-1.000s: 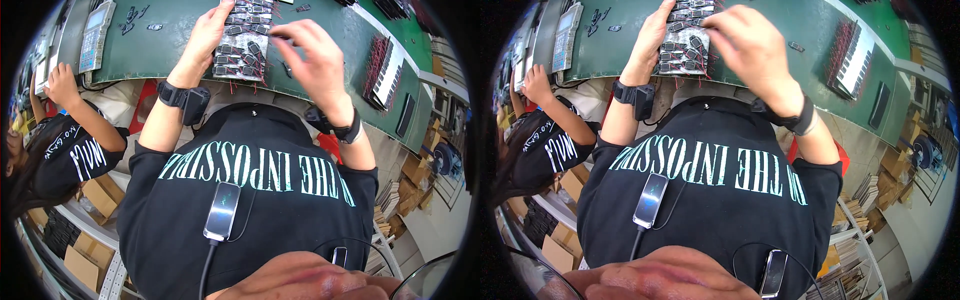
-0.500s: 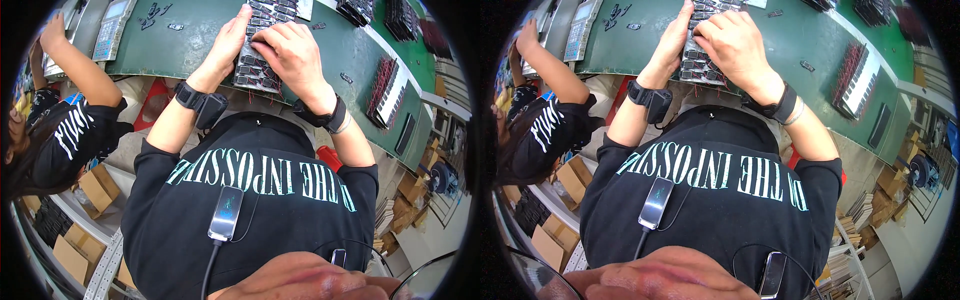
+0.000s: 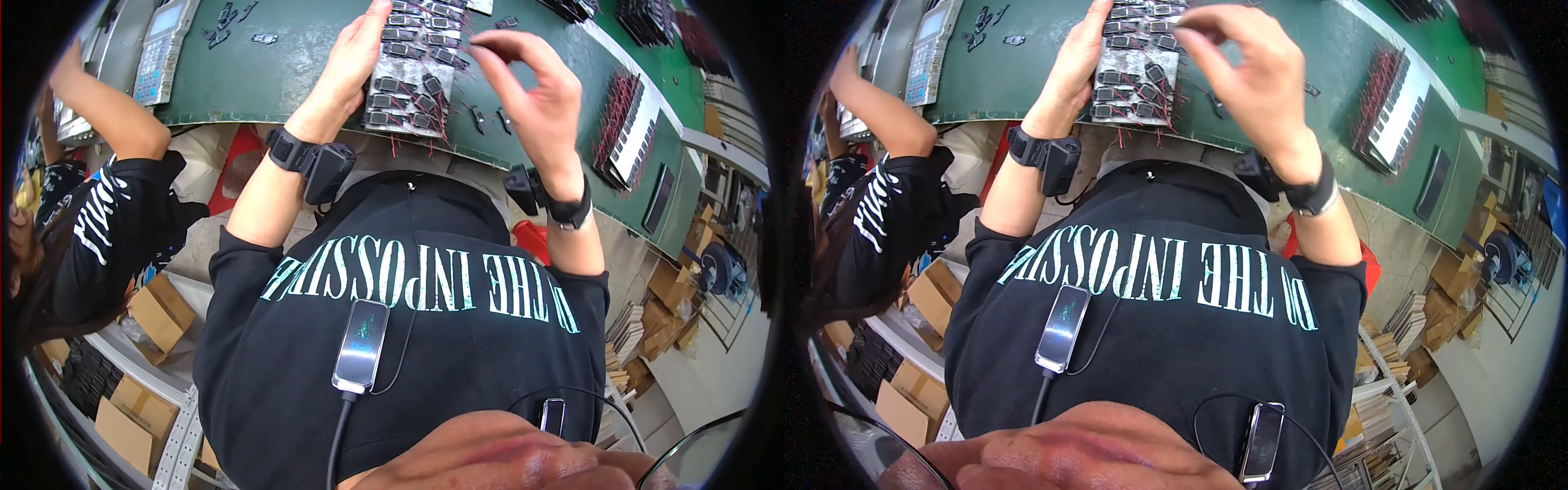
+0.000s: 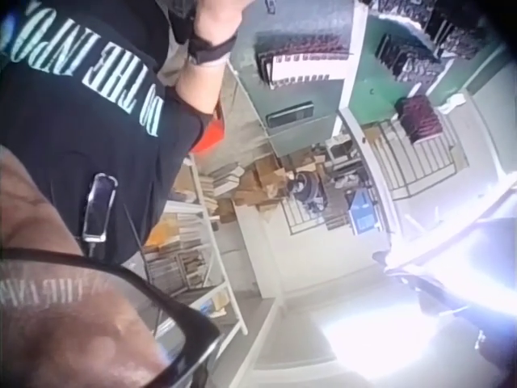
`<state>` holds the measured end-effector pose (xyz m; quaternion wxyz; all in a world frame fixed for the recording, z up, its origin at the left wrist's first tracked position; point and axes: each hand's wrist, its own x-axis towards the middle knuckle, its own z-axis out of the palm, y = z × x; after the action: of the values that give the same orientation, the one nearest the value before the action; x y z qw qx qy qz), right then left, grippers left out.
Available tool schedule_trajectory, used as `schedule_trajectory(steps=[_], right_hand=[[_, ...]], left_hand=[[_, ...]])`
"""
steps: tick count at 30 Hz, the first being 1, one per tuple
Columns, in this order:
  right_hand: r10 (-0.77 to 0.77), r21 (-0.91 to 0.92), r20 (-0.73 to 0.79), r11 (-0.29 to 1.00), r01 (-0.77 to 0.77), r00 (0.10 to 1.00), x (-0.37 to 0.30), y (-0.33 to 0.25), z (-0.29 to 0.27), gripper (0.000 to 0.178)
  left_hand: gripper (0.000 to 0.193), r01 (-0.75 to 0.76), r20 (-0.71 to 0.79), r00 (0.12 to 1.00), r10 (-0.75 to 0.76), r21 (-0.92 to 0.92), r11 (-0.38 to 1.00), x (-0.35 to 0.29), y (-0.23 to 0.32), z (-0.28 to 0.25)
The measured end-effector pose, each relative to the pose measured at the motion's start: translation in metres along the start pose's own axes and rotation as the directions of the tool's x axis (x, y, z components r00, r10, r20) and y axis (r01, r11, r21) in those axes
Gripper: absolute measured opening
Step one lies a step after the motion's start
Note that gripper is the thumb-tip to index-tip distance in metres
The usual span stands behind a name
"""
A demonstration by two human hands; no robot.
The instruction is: The person picks up small electronic components and presses them into slots on a white tray, repeating this for several items. They then pause to scroll through an application on a smartphone before returning to pressing more components into the tray.
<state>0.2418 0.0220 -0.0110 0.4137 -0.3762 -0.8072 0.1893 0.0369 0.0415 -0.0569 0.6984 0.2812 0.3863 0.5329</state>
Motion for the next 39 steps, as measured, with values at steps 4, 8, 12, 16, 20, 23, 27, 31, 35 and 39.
schedule_trajectory(steps=[4,8,12,16,20,23,27,31,35,39], right_hand=[[0.216,-0.108,0.059,0.972,-0.208,0.975,-0.039,-0.006,-0.026,0.017],[0.303,-0.344,0.04,0.899,-0.272,0.952,-0.082,0.004,-0.027,0.019],[0.288,-0.451,-0.036,0.85,-0.273,0.957,-0.094,0.013,-0.012,0.019],[0.331,-0.44,-0.019,0.844,-0.306,0.943,-0.09,0.017,-0.013,0.018],[0.465,-0.294,0.042,0.852,-0.434,0.884,-0.08,0.015,-0.019,0.021],[0.394,-0.314,0.03,0.876,-0.365,0.919,-0.072,0.015,-0.033,0.023],[0.238,-0.335,-0.082,0.908,-0.252,0.968,-0.051,0.013,-0.045,0.025],[0.49,0.198,-0.087,0.862,-0.467,0.867,-0.023,-0.008,-0.035,0.025],[0.505,0.477,0.028,0.752,-0.456,0.863,0.006,-0.02,-0.01,0.025],[0.425,0.429,0.097,0.798,-0.423,0.9,0.029,-0.028,0.015,0.023]], left_hand=[[0.049,0.037,0.0,0.999,-0.037,0.018,0.999,-0.002,0.005,-0.006],[0.049,0.025,0.021,0.999,-0.026,0.027,0.999,-0.011,0.011,-0.01],[0.05,0.079,-0.036,0.996,-0.078,0.03,0.996,-0.004,0.01,-0.01],[0.05,0.049,-0.056,0.997,-0.045,0.076,0.996,0.0,0.009,-0.012],[0.05,0.061,-0.055,0.997,-0.058,0.043,0.997,-0.002,0.011,-0.01],[0.049,0.033,-0.043,0.999,-0.03,0.065,0.997,-0.003,0.012,-0.013],[0.056,0.034,-0.023,0.999,-0.031,0.14,0.99,0.004,0.008,-0.023],[0.055,0.054,-0.023,0.998,-0.052,0.104,0.993,0.01,0.009,-0.03],[0.054,0.035,-0.01,0.999,-0.035,0.1,0.994,0.016,0.013,-0.034],[0.05,-0.034,0.019,0.999,0.033,0.053,0.998,0.019,0.013,-0.033]])
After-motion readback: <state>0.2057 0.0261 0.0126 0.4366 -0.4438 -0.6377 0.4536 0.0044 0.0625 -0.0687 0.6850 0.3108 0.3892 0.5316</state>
